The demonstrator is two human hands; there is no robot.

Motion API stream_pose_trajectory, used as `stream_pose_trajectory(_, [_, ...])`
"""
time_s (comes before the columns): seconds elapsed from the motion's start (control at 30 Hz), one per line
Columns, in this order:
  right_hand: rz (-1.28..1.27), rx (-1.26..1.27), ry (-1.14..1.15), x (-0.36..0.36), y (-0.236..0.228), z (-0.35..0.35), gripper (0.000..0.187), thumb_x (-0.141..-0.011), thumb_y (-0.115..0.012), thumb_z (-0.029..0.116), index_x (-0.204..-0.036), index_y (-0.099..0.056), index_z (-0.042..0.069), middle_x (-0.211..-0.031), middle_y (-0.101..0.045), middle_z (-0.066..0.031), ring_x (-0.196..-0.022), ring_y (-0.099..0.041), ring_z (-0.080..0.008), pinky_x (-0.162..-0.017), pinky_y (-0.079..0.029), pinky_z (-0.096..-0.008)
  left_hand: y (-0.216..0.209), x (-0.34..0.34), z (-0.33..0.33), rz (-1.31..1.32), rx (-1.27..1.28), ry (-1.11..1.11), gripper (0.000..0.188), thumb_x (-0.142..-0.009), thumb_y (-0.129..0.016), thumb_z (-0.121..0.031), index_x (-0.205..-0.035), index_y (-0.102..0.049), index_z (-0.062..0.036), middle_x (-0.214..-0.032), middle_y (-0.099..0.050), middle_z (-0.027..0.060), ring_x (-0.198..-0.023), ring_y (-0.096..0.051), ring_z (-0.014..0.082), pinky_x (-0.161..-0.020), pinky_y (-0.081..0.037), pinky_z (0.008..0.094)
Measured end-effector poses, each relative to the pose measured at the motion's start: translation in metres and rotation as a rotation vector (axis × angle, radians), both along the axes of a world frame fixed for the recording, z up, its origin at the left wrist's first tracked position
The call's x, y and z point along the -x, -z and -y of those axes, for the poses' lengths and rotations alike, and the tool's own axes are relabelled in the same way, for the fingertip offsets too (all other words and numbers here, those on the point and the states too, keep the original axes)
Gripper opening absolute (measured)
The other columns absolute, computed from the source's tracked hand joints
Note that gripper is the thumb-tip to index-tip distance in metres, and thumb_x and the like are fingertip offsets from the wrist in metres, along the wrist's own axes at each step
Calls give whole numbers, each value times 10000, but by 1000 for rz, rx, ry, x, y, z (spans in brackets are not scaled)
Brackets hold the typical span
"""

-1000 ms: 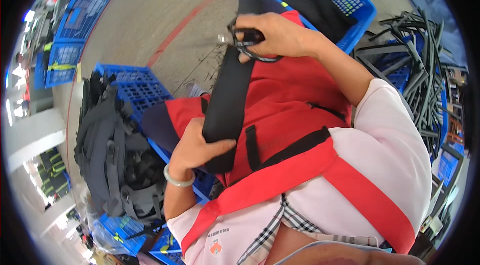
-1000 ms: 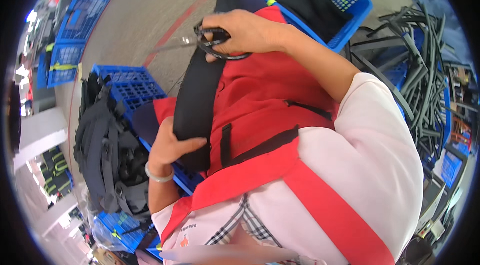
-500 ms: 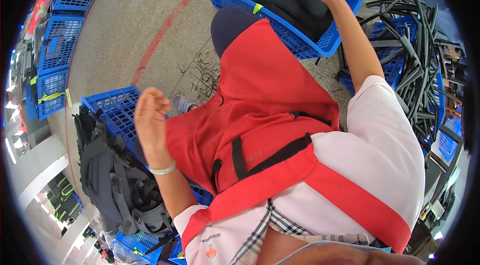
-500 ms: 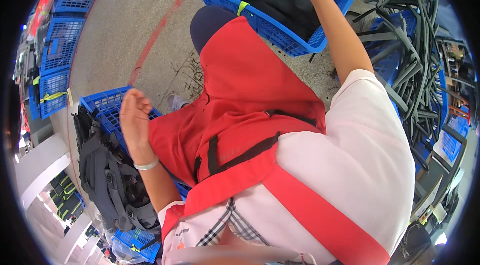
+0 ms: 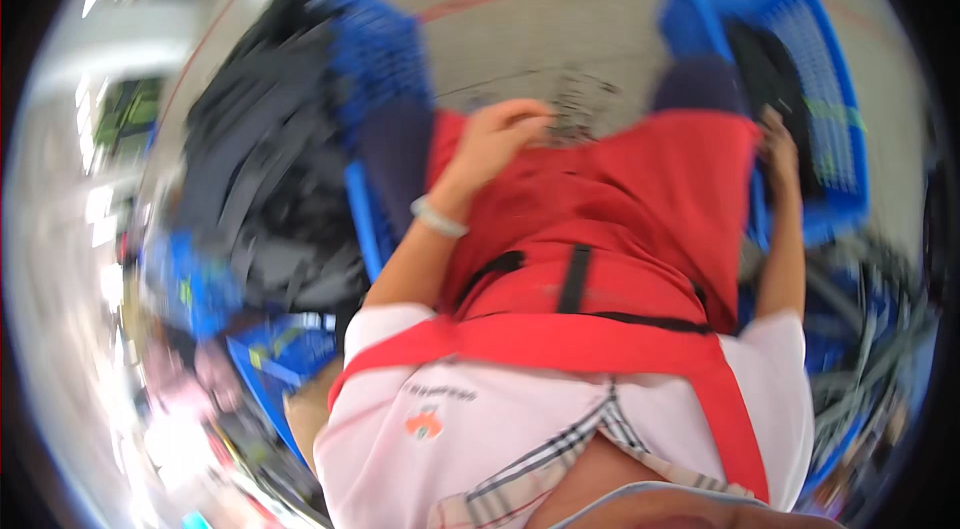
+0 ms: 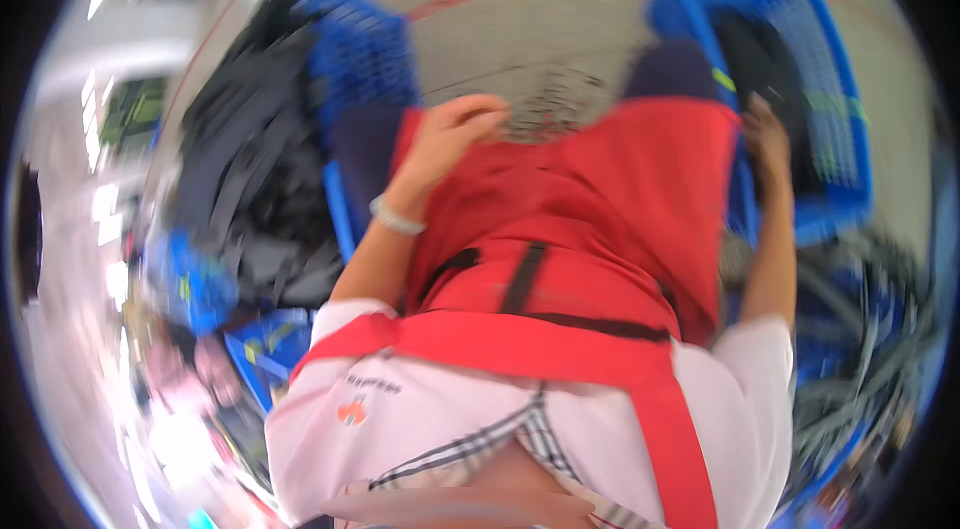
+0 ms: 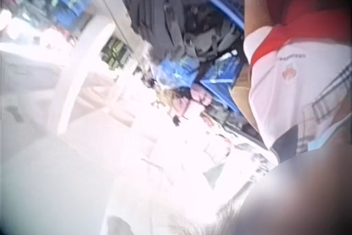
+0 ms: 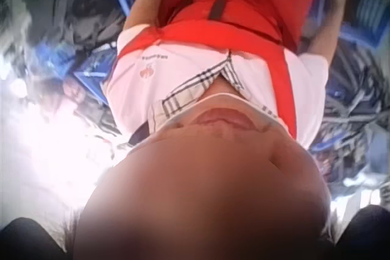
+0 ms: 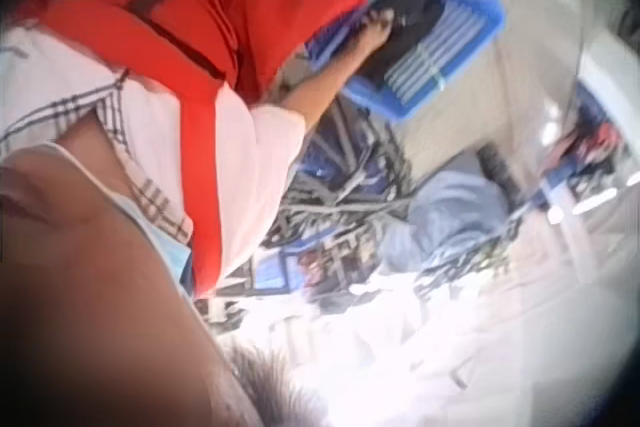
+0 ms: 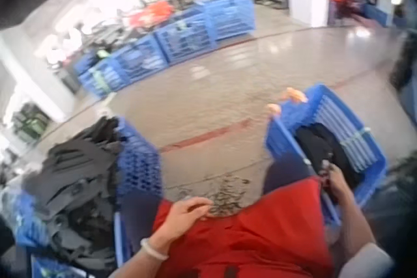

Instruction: The recorder is using scissors to trim excess material or threads from a black backpack strap in a factory setting.

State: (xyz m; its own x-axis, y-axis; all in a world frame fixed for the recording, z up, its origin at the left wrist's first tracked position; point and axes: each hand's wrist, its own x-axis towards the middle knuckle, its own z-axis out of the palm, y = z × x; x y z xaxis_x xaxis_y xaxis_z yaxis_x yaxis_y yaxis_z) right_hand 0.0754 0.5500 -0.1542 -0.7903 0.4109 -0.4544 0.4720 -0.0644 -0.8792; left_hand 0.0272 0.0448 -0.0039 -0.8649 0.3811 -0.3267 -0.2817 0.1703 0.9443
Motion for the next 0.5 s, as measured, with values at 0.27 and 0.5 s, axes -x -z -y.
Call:
stream_pose_trajectory(0.27, [-438,-42,-362,62,-147,127,374,-957,-556,350,-1141,-556,25,-833,-538,16,-668,-458,-65,-613,-371,-206,-44,1,128,-225,-113,-540,157,-886,-603,-41,-1026,-660,1,-937,-671,67,-776,-660,142,-679,-534,251])
stream_pose_trajectory(0.5, [-437,-832,-379,81,-161,167,308,-897,-653,277,-1029,-576,10,-837,-547,-24,-747,-501,-114,-701,-418,-242,-61,39,248,-227,-398,-917,410,-931,-553,-113,-1239,-425,126,-1058,-605,214,-941,-654,338,-835,-567,394])
